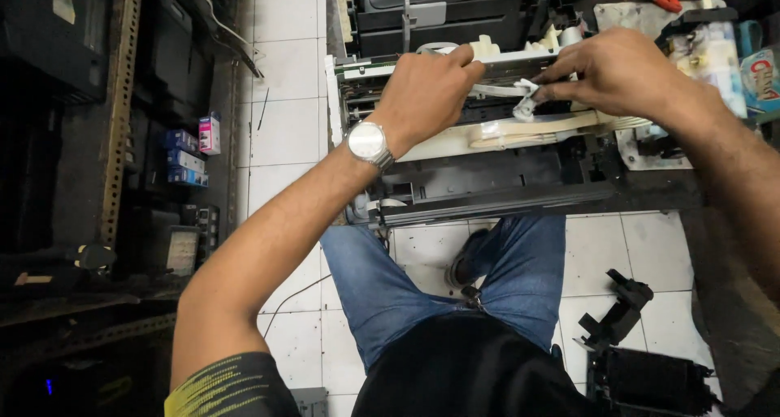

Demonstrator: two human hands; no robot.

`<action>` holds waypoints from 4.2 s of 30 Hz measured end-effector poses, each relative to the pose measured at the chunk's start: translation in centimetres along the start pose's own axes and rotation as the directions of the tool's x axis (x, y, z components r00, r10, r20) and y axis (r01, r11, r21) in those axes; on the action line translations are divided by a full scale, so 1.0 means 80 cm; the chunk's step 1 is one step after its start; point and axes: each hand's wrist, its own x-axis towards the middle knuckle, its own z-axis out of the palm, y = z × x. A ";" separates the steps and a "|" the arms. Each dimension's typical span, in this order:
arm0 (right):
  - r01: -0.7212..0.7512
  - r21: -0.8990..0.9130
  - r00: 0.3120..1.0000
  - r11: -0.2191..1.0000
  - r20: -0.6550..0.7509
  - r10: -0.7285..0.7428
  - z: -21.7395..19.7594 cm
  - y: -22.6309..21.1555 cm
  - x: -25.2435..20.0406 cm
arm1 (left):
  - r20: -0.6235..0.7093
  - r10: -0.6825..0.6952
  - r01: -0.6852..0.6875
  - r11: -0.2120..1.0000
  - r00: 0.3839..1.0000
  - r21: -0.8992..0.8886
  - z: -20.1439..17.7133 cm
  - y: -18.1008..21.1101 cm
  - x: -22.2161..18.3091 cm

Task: Cleaning and lubricating the internal carriage and tracks of an inkjet printer.

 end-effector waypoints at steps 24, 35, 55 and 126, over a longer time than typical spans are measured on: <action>-0.096 0.373 0.929 0.923 -0.300 0.218 0.033 0.004 -0.014 | -0.013 0.168 -0.168 0.986 0.986 0.019 0.013 -0.017 -0.025; -0.066 0.666 0.876 0.743 -0.317 0.362 0.040 0.017 -0.074 | -0.033 0.135 -0.135 0.991 0.990 0.017 0.029 -0.008 -0.007; -0.025 0.216 0.919 0.976 -0.380 0.107 0.040 -0.040 0.006 | 0.000 0.068 -0.068 0.996 0.998 -0.059 0.032 -0.003 0.005; 0.099 0.068 0.991 0.993 -0.098 -0.092 0.034 -0.043 0.051 | 0.162 -0.176 0.238 0.782 0.971 -0.576 0.018 -0.002 -0.007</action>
